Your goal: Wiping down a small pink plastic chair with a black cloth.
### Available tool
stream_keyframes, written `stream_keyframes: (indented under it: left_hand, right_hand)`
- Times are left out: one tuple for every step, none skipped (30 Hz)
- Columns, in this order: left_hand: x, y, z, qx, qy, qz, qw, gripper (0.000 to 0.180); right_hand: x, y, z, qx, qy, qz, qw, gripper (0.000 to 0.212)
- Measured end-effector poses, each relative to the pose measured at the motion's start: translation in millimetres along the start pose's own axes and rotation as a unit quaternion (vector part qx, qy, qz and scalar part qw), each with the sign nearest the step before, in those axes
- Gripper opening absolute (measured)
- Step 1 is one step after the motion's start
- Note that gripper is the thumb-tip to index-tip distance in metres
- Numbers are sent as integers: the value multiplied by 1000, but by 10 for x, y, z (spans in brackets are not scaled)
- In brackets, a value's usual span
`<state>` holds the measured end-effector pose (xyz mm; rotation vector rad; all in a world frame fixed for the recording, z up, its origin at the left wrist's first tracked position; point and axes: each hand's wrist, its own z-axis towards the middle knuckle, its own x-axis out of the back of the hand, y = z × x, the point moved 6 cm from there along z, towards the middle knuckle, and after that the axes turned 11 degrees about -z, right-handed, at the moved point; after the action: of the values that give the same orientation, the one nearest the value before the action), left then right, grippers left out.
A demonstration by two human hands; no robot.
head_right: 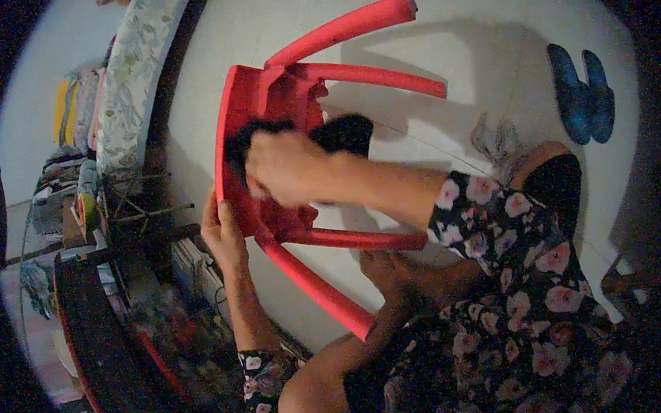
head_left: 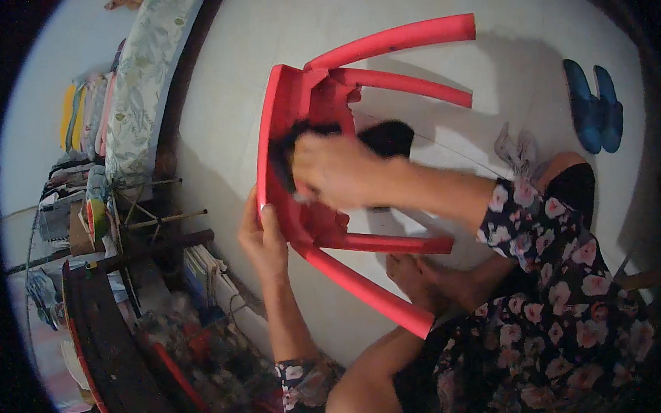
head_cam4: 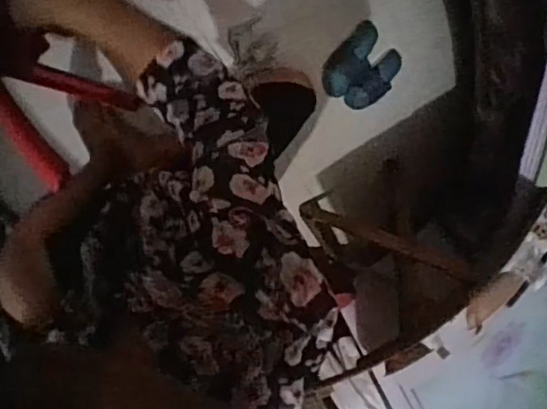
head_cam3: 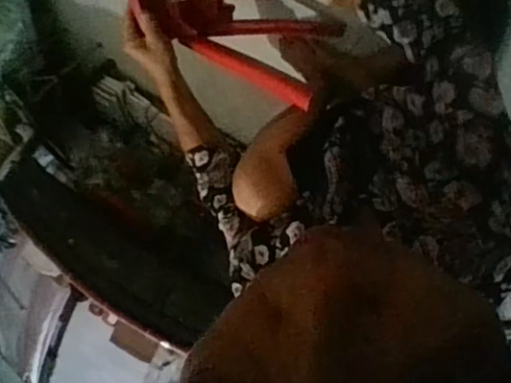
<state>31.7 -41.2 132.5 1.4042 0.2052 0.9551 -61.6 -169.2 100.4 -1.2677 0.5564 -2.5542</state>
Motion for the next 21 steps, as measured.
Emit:
stream_keyframes:
  left_hand:
    - [20, -43, -4, 8, 3, -17, 1000, 37]
    - [27, -82, -1, 16, 6, -35, 999, 37]
    - [53, -80, -1, 15, 8, -32, 999, 37]
    - [77, -72, 4, 8, 11, -29, 999, 37]
    - [103, -61, 4, 2, 14, -26, 1000, 36]
    - [98, -48, -12, 2, 15, -27, 1000, 36]
    - [94, -47, -28, 27, 18, -30, 999, 36]
    - [95, -59, -36, 50, 20, -32, 998, 36]
    - [64, -72, -13, 49, 18, -37, 998, 36]
    - [12, -70, 23, 31, 5, -47, 998, 37]
    - [30, -48, 31, 13, -2, -50, 999, 37]
    - [42, -33, 26, 14, -1, -51, 999, 37]
    - [55, -6, 8, 20, -1, -38, 999, 38]
    - [66, 9, -6, 26, -2, -25, 999, 39]
    - [68, -4, 1, 24, -5, -25, 999, 39]
    - [65, -29, -2, 19, -1, -37, 999, 40]
    - [68, -44, -4, 15, 3, -47, 999, 40]
    - [53, -54, -8, 14, 0, -50, 999, 40]
    - [53, -67, -12, 16, 4, -48, 999, 41]
    - [51, -79, -7, 18, 9, -46, 999, 42]
    - [58, -77, 3, 19, 9, -42, 999, 42]
  right_hand:
    - [-18, -146, -107, 46, 47, -2, 998, 14]
    - [-68, -200, -184, 42, 67, -9, 997, 19]
    - [-60, -193, -155, 35, 54, 3, 998, 20]
    - [-52, -165, -121, 28, 40, 14, 999, 21]
    - [-43, -95, -87, 12, 23, -33, 999, 20]
    - [11, 20, -65, -6, 3, -83, 997, 20]
    - [62, 171, -47, 4, 13, -123, 992, 24]
    - [85, 402, 46, -67, -41, -117, 990, 32]
    - [220, 640, 102, -158, -106, -144, 971, 37]
    - [283, 851, 45, -77, 38, -155, 984, 33]
    - [247, 816, 68, -81, 31, -181, 980, 31]
    - [259, 759, 72, -88, 22, -210, 973, 30]
    - [225, 698, 85, -94, -11, -184, 978, 29]
    - [189, 617, 91, -101, -44, -156, 982, 28]
    - [152, 503, 68, -95, -98, -105, 985, 23]
    - [43, 385, -11, -78, -72, -60, 992, 19]
    - [-65, 227, -135, -26, -69, -29, 997, 20]
    - [-70, 102, -219, 25, -67, 0, 997, 21]
    - [-68, 132, -236, 23, -67, -3, 997, 21]
    - [-59, 157, -244, 34, -66, -32, 997, 23]
    - [-87, 177, -240, 47, -63, -56, 995, 25]
